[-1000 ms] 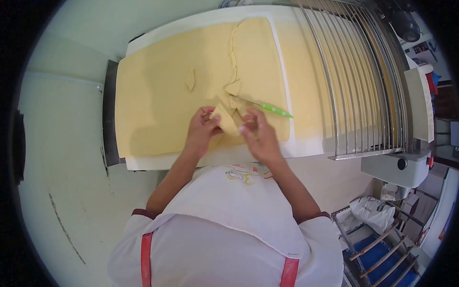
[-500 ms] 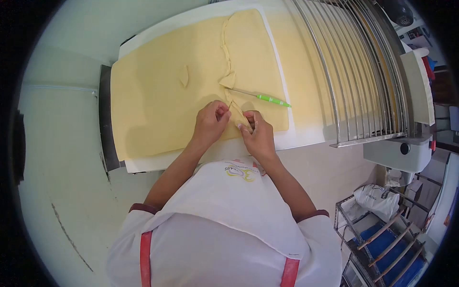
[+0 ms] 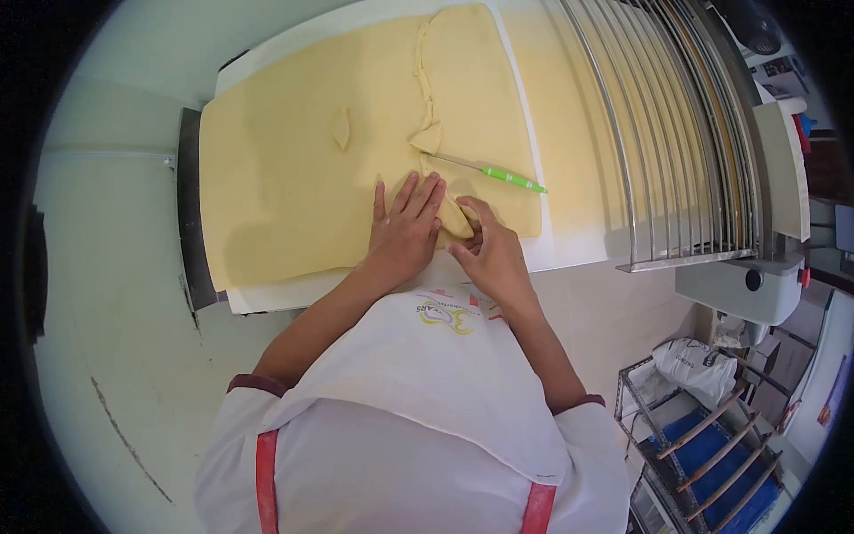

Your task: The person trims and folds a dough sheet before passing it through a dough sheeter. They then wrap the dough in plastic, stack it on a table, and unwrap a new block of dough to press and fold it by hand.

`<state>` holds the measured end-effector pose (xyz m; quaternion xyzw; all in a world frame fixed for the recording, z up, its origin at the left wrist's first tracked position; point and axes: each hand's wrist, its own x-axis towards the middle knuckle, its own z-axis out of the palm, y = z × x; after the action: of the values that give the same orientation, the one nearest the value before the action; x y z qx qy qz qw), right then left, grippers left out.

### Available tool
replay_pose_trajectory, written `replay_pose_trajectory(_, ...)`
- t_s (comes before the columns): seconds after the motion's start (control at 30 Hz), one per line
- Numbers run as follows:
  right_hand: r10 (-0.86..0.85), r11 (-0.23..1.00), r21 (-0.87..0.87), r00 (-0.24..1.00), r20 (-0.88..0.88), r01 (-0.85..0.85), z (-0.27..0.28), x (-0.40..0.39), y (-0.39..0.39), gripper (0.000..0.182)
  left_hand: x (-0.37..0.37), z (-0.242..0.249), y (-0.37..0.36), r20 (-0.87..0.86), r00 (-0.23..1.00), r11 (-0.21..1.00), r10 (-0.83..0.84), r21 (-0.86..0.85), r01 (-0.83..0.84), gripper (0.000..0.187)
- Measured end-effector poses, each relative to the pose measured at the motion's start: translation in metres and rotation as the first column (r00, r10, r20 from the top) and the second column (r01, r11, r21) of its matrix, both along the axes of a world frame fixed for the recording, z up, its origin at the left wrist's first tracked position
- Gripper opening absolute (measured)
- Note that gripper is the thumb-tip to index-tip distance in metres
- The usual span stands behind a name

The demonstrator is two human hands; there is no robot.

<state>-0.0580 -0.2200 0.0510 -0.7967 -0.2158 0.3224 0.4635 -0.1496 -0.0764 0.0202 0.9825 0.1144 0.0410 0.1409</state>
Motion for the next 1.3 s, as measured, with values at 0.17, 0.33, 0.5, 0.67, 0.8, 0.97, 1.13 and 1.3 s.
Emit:
replay_pose_trajectory(0.17, 0.121, 0.985, -0.151, 0.948, 0.294, -0.079, -0.006, 0.001, 0.002, 0.032, -0.007, -0.013, -0.001, 0.075, 0.989, 0.959, -0.128, -0.247, 0.143, 0.060)
replay_pose_trajectory(0.33, 0.060, 0.991, -0.134, 0.886, 0.460, 0.002, -0.026, -0.004, -0.005, 0.025, -0.006, -0.022, -0.017, 0.097, 0.979, 0.968, -0.178, -0.162, 0.192, 0.070)
replay_pose_trajectory(0.5, 0.131, 0.983, -0.185, 0.689, 0.713, 0.005, -0.024, -0.004, -0.017, 0.015, -0.006, -0.014, -0.016, 0.006, 0.983, 0.968, -0.182, -0.174, 0.180, 0.074)
replay_pose_trajectory(0.67, 0.093, 0.988, -0.151, 0.688, 0.720, 0.024, -0.039, 0.002, -0.021, 0.011, -0.015, -0.009, -0.019, -0.026, 0.966, 0.949, -0.258, -0.193, 0.248, 0.073)
replay_pose_trajectory(0.8, 0.107, 0.989, -0.146, 0.735, 0.670, -0.011, -0.034, 0.008, -0.023, 0.013, -0.010, 0.002, -0.008, 0.064, 0.971, 0.944, -0.232, -0.224, 0.241, 0.062)
replay_pose_trajectory(0.97, -0.053, 0.991, 0.132, 0.873, 0.484, -0.013, -0.012, 0.029, -0.021, 0.018, 0.003, 0.003, 0.109, 0.254, 0.775, 0.803, 0.579, -0.341, -0.488, 0.039)
replay_pose_trajectory(1.13, -0.049, 0.982, 0.183, 0.863, 0.503, -0.051, 0.000, 0.046, 0.003, 0.019, 0.032, -0.011, 0.148, 0.154, 0.795, 0.809, 0.587, -0.062, -0.585, 0.034)
replay_pose_trajectory(1.3, -0.089, 0.964, 0.264, 0.898, 0.431, -0.031, -0.005, 0.048, 0.009, 0.017, 0.034, 0.005, 0.129, 0.121, 0.829, 0.782, 0.546, -0.429, -0.453, 0.033)
